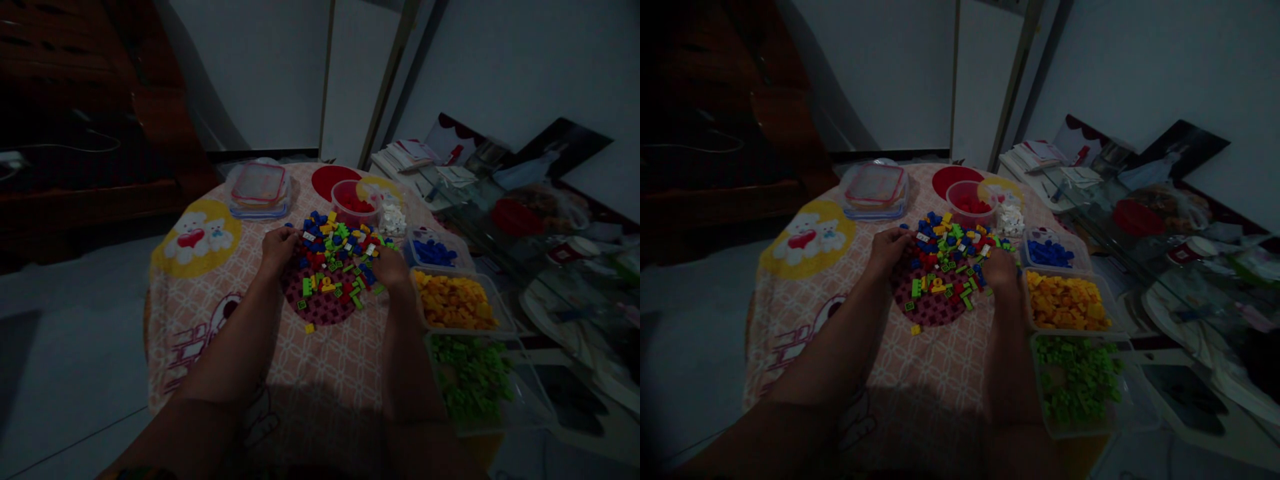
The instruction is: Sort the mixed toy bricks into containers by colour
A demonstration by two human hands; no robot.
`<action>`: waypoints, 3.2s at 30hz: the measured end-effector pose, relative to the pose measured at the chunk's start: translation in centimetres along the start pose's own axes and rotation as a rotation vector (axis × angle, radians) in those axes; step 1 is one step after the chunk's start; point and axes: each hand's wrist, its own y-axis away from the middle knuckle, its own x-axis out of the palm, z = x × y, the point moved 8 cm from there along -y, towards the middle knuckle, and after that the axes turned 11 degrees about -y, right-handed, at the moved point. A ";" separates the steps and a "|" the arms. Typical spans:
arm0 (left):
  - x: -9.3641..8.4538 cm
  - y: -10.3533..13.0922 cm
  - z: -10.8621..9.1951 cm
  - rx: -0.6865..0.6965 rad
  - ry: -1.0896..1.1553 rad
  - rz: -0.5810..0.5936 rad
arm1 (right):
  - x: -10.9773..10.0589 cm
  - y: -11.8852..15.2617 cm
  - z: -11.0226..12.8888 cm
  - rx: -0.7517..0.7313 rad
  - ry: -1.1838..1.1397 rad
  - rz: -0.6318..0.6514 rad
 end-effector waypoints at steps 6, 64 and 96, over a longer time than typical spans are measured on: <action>-0.1 0.0 0.0 -0.007 -0.001 -0.015 | 0.5 0.8 3.8 -0.096 -0.036 0.055; -0.1 0.2 -0.4 0.001 -0.002 -0.011 | -2.4 -0.6 -2.4 -0.038 -0.129 -0.165; -0.1 0.2 -0.4 -0.006 0.017 -0.018 | -6.1 0.6 -4.4 -0.017 -0.241 -0.615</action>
